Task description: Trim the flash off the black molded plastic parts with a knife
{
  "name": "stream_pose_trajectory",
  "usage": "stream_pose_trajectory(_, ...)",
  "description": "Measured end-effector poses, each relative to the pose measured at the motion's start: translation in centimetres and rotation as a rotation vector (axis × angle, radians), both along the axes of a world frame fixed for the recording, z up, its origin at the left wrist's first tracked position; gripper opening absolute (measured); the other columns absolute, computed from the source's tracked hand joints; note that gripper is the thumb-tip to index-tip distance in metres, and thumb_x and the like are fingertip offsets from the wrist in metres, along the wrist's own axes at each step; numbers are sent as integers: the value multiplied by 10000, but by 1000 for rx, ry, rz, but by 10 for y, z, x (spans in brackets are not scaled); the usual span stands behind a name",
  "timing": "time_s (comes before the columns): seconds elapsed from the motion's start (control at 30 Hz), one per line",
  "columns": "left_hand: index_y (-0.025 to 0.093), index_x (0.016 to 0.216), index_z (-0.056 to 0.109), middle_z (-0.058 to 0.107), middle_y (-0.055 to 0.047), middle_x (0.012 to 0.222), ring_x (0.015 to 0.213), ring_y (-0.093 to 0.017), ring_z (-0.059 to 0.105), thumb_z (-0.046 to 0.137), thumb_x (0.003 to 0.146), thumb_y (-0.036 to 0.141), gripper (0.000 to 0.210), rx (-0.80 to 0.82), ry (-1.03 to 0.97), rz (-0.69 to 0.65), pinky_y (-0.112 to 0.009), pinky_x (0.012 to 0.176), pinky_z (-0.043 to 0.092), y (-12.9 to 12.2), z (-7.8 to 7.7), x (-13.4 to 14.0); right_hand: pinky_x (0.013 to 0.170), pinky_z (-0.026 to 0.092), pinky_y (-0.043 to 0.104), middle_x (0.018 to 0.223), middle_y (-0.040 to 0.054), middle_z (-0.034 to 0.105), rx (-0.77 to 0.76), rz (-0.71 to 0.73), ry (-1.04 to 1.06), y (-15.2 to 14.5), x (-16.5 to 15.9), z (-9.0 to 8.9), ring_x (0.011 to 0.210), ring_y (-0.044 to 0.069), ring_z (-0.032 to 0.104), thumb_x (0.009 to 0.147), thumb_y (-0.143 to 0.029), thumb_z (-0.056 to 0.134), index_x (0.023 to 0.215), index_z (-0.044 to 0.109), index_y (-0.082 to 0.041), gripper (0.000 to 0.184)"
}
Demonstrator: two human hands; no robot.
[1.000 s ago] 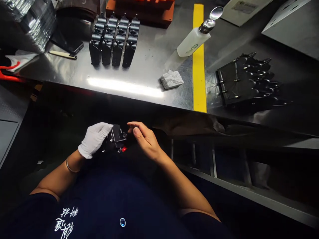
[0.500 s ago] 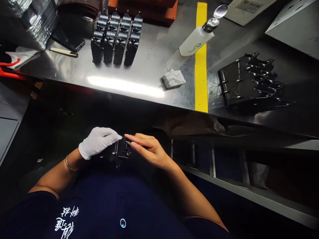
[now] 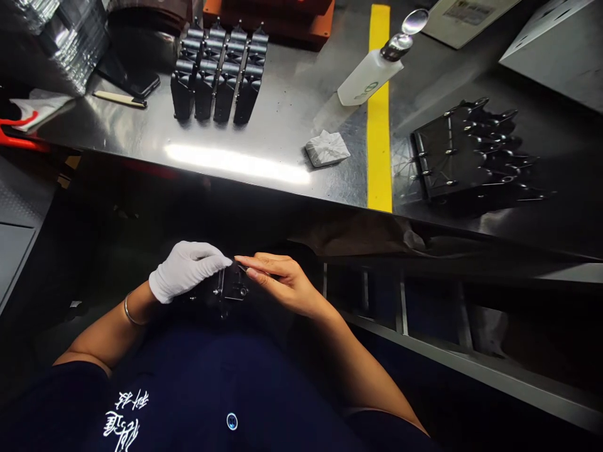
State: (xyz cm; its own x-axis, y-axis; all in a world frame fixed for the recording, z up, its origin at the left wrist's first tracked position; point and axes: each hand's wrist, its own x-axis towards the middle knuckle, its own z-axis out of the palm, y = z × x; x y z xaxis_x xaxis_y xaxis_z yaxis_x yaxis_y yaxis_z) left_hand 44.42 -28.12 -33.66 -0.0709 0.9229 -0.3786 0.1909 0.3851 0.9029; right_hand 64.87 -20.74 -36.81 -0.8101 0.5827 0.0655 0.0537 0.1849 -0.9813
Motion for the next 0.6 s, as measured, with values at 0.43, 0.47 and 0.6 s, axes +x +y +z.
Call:
stream_pose_trajectory(0.43,167,687,720,693,-36,672,607,-144,608,649,790,447,306,134,80,52,-230,561,457,-3,-3,0,515,451,228,634,9,620,-82,-284,-63,-8,-8,1,523,103,541,950,-371,437,795,617,-179,306)
stream_pose_trajectory(0.47,169,690,721,693,-34,671,606,-143,607,648,792,444,303,152,89,74,-231,563,457,-4,-3,0,536,456,236,638,15,616,-4,-300,-66,-9,-10,2,543,109,549,947,-357,445,752,598,-179,305)
stream_pose_trajectory(0.6,167,692,718,692,-18,665,610,-133,604,663,791,414,272,211,86,124,-223,578,454,-6,-3,2,562,445,236,626,16,585,124,-320,-63,-12,-15,8,572,112,547,936,-290,467,694,564,-180,283)
